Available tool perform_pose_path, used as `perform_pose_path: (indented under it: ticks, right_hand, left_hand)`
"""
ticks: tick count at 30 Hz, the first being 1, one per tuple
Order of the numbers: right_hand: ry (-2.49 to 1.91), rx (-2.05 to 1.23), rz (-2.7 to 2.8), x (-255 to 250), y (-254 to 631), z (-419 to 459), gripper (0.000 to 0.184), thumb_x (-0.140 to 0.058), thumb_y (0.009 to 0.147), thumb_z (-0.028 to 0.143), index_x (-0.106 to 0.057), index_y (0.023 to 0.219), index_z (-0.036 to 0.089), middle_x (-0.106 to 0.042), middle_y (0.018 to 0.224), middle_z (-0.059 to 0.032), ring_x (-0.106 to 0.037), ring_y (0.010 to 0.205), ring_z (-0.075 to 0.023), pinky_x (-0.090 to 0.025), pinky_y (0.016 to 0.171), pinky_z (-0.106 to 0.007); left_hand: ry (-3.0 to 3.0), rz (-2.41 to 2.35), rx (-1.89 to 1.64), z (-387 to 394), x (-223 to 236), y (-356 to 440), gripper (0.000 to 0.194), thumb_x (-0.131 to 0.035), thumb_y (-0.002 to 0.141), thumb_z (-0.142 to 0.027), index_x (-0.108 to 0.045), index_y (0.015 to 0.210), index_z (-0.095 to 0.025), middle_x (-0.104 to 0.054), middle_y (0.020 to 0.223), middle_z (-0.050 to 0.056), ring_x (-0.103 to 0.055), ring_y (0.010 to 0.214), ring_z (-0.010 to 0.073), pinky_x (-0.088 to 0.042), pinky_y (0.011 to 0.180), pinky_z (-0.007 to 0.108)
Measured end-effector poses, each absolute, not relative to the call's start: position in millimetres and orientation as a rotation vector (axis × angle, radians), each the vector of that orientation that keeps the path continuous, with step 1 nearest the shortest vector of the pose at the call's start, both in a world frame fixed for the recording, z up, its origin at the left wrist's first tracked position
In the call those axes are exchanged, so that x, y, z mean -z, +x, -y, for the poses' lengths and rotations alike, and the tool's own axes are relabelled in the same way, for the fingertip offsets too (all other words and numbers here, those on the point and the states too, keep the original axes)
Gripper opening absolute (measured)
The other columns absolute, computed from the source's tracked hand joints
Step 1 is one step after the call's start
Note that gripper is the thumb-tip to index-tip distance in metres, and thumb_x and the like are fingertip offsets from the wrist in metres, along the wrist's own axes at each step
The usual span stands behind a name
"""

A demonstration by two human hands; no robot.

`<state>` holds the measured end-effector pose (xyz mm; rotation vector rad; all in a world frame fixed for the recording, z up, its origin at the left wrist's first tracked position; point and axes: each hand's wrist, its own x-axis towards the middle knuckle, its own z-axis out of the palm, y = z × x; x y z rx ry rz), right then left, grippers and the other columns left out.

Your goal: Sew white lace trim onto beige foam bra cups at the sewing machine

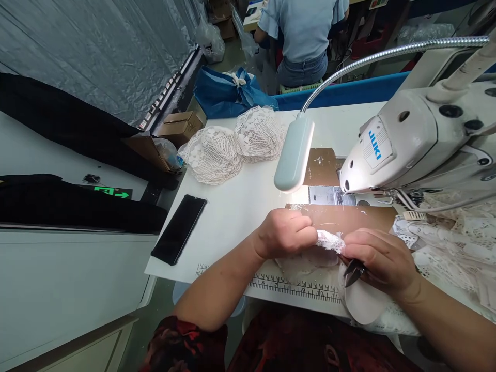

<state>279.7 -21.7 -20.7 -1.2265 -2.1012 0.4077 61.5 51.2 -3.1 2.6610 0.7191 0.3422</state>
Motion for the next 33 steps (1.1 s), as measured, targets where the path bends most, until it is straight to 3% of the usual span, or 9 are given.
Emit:
perform_pose_path:
  ticks: [3, 6, 8, 14, 19, 23, 29, 33]
  right_hand:
    - [-1.184, -0.422, 2.064, 21, 277, 22, 0.009, -0.058, 0.077, 0.023, -0.06, 0.071, 0.029, -0.068, 0.069, -0.003, -0.063, 0.062, -0.0187, -0.046, 0.057, -0.03]
    - [-1.321, -0.534, 1.938, 17, 272, 18, 0.01, -0.058, 0.079, 0.027, -0.055, 0.07, 0.026, -0.068, 0.076, -0.0038, -0.062, 0.066, -0.0184, -0.045, 0.057, -0.03]
    - [-1.513, -0.717, 1.788, 14, 270, 13, 0.016, -0.058, 0.081, 0.032, -0.051, 0.07, 0.025, -0.065, 0.074, -0.0025, -0.058, 0.064, -0.0174, -0.043, 0.057, -0.03]
    - [-1.554, -1.335, 1.459, 18, 271, 1, 0.027, -0.06, 0.082, 0.048, -0.059, 0.084, 0.021, -0.057, 0.074, -0.0004, -0.053, 0.068, -0.0172, -0.045, 0.06, -0.029]
    - [-1.437, -1.518, 1.429, 25, 273, 0, 0.029, -0.059, 0.084, 0.049, -0.062, 0.082, 0.02, -0.062, 0.078, -0.0026, -0.056, 0.073, -0.019, -0.047, 0.064, -0.03]
    - [-1.374, -1.51, 1.464, 27, 274, -2, 0.031, -0.057, 0.085, 0.052, -0.064, 0.085, 0.021, -0.068, 0.086, -0.0058, -0.063, 0.085, -0.0236, -0.052, 0.073, -0.034]
    - [-1.543, -1.085, 1.521, 29, 275, -7, 0.043, -0.067, 0.077, 0.051, -0.064, 0.107, 0.021, -0.068, 0.107, -0.0094, -0.063, 0.103, -0.0274, -0.05, 0.089, -0.042]
    - [-1.489, -1.119, 1.621, 20, 269, -8, 0.035, -0.063, 0.081, 0.049, -0.066, 0.101, 0.02, -0.069, 0.097, -0.0076, -0.063, 0.094, -0.0247, -0.051, 0.081, -0.038]
  left_hand:
    - [2.517, -0.753, -0.377, -51, 2, 63, 0.037, -0.045, 0.089, -0.026, -0.04, 0.053, -0.021, -0.036, 0.054, 0.0, -0.035, 0.056, 0.0149, -0.026, 0.056, 0.03]
    - [2.237, -0.806, -0.417, -53, -1, 59, 0.017, -0.059, 0.084, -0.032, -0.055, 0.073, -0.02, -0.055, 0.073, 0.002, -0.047, 0.067, 0.0144, -0.034, 0.062, 0.026]
    - [2.026, -0.869, -0.352, -57, -4, 54, 0.012, -0.062, 0.082, -0.03, -0.06, 0.083, -0.019, -0.06, 0.082, 0.002, -0.051, 0.072, 0.014, -0.037, 0.063, 0.024]
    - [1.303, -0.886, -0.423, -69, -5, 41, 0.025, -0.073, 0.076, -0.034, -0.066, 0.088, -0.013, -0.066, 0.086, 0.004, -0.061, 0.079, 0.016, -0.047, 0.071, 0.026]
    - [1.109, -0.883, -0.485, -71, 0, 44, 0.029, -0.079, 0.072, -0.035, -0.067, 0.084, -0.011, -0.066, 0.08, 0.004, -0.061, 0.072, 0.0139, -0.049, 0.07, 0.027]
    - [1.113, -0.902, -0.492, -70, 1, 46, 0.032, -0.082, 0.068, -0.036, -0.067, 0.084, -0.011, -0.067, 0.08, 0.004, -0.061, 0.072, 0.0137, -0.048, 0.069, 0.027]
    - [1.293, -0.9, -0.417, -69, 2, 53, 0.031, -0.079, 0.069, -0.038, -0.067, 0.082, -0.012, -0.063, 0.078, 0.001, -0.058, 0.072, 0.0135, -0.045, 0.065, 0.024]
    - [1.457, -0.811, -0.364, -67, 4, 61, 0.029, -0.076, 0.072, -0.038, -0.065, 0.078, -0.013, -0.061, 0.076, 0.0, -0.055, 0.074, 0.0128, -0.042, 0.064, 0.022]
